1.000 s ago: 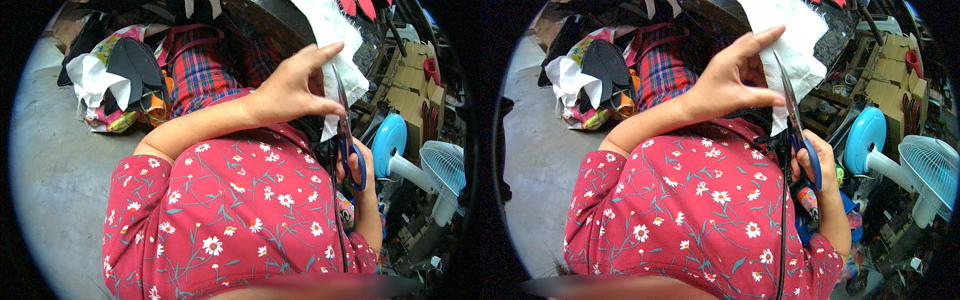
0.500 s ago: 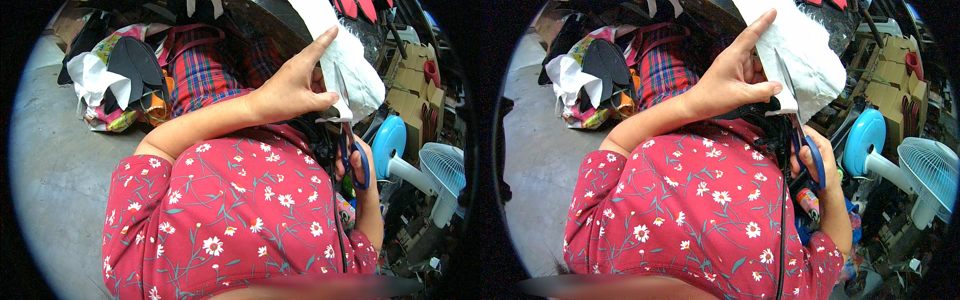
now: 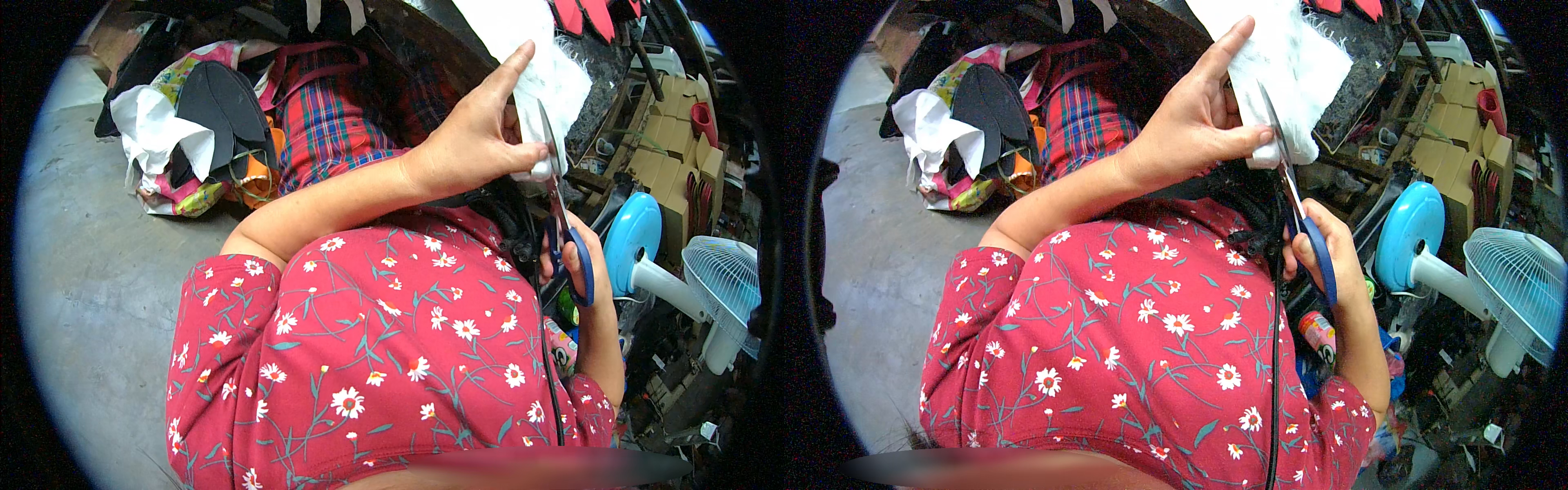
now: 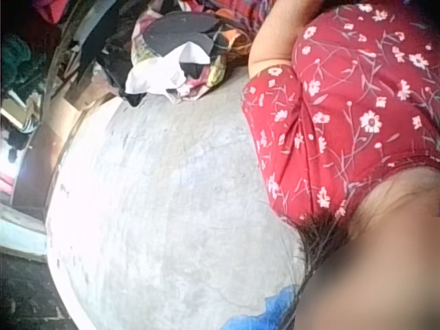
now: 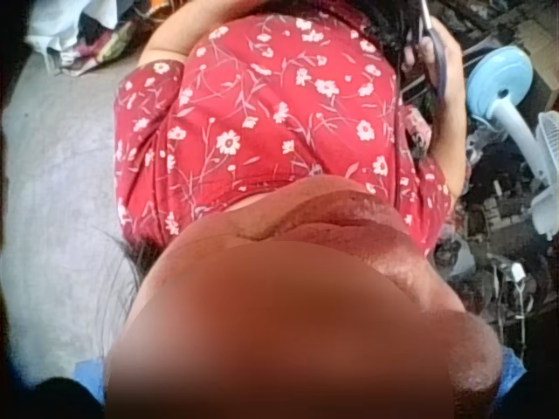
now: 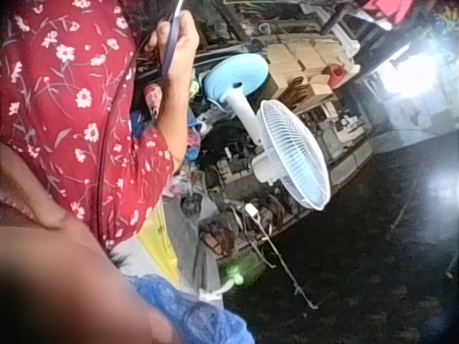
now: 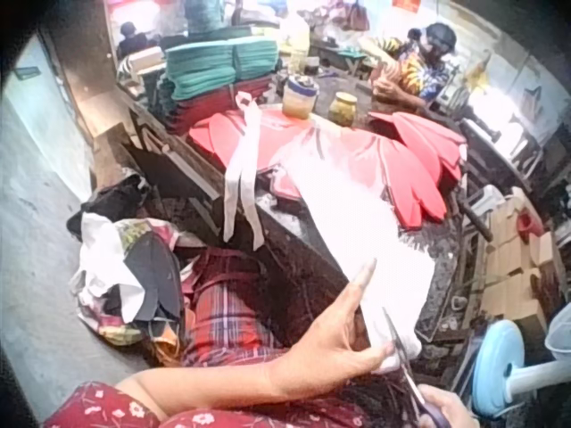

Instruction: The person arranges pink foam pieces on a workbench, then uses scissors to cut a white fabric piece into strips. The cut strips are placed on the table while the person continues cutting.

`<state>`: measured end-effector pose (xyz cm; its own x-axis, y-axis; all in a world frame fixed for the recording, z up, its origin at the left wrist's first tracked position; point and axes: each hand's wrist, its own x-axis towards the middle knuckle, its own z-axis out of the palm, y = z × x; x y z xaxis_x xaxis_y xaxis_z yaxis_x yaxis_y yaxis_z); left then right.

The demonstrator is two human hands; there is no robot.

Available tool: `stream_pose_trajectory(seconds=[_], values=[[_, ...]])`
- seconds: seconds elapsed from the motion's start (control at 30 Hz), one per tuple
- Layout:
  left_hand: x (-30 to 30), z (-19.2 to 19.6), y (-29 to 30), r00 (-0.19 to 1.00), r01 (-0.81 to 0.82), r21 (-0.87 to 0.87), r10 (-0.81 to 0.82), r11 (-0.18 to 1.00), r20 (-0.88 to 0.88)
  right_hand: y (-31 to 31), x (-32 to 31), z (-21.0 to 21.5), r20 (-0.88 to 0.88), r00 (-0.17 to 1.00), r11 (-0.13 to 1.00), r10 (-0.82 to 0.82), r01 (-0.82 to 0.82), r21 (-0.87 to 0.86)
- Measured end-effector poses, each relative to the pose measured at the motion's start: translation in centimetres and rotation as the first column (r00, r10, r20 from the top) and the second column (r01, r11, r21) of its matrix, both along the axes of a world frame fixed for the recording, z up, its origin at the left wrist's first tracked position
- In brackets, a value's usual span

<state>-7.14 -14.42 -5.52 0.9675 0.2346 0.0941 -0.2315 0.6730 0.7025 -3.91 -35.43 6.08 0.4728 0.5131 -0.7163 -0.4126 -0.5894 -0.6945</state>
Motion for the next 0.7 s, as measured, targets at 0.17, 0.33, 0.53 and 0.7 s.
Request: stream_pose_trajectory(seconds=[0.17, 0.33, 0.53, 0.7], values=[[-0.5, 0.5, -0.4, 0.999, -0.007, -0.005, 0.007, 1.000, 0.034, 0.1, -0.4, 0.7, -0.061, 0.998, 0.997, -0.036, 0.040, 0.065], [-0.5, 0.0, 0.6, 0.999, 0.026, 0.215, -0.021, 0.976, -0.025, -0.5, -0.9, 1.6, 0.001, 1.000, 0.995, -0.014, 0.014, -0.098], [-0.3, 0.1, 1.0, 0.991, -0.122, 0.189, 0.129, 0.974, -0.030, -0.1, -0.5, 1.0, 0.034, 0.998, 0.995, 0.051, -0.048, -0.085], [-0.5, 0.8, 0.0, 0.997, -0.077, 0.015, 0.077, 0.997, 0.018, 0.6, -0.1, 0.7, 0.003, 0.999, 0.995, 0.044, -0.044, 0.085]])
